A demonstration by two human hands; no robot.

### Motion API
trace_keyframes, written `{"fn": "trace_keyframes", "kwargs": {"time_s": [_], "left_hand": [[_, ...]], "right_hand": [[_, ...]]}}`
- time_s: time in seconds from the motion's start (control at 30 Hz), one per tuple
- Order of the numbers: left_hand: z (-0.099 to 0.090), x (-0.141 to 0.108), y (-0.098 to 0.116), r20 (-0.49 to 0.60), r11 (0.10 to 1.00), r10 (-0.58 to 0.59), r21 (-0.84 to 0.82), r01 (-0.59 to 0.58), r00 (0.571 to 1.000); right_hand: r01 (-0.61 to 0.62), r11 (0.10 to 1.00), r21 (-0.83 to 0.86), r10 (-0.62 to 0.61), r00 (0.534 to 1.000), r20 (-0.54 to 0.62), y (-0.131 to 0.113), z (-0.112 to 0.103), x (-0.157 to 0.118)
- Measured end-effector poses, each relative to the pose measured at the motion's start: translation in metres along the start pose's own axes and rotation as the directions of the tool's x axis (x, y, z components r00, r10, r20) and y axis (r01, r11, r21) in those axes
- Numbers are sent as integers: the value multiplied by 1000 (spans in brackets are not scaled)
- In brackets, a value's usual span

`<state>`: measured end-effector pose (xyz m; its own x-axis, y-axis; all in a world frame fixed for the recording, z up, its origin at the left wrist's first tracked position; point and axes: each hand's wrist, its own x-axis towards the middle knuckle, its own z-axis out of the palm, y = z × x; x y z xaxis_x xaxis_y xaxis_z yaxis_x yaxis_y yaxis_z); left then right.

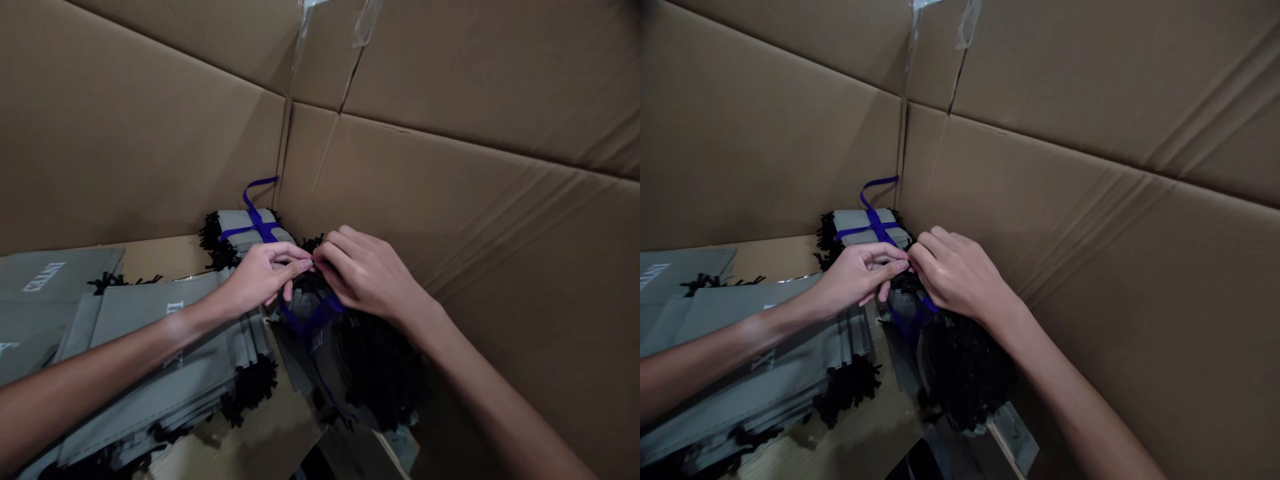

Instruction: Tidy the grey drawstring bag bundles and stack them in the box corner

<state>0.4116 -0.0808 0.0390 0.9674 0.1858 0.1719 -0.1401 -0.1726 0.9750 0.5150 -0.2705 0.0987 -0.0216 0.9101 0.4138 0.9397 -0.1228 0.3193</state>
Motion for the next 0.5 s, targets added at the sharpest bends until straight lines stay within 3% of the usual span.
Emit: {"fn": "trace_keyframes", "kwargs": {"time_s": [0.07, 0.13, 0.23, 0.33, 0.5], "left_hand": [[1, 0, -1, -32, 999, -11, -47, 9, 999], [1, -1, -3, -52, 996, -27, -87, 22, 998], [1, -3, -5, -62, 993, -35, -114, 28, 997], [1, -4, -7, -85, 993, -29, -117, 19, 996], [0, -4, -10, -116, 990, -24, -144, 7, 993]], "right_hand": [[-100, 982, 162, 115, 990, -86, -2, 2, -5], [-230, 898, 375, 295, 947, -124, -6, 3, -11], [-401, 706, 584, 480, 877, 22, -12, 4, -14], [-486, 571, 662, 521, 837, 166, -15, 7, -10], [-472, 537, 699, 547, 826, 136, -12, 17, -5]]}}
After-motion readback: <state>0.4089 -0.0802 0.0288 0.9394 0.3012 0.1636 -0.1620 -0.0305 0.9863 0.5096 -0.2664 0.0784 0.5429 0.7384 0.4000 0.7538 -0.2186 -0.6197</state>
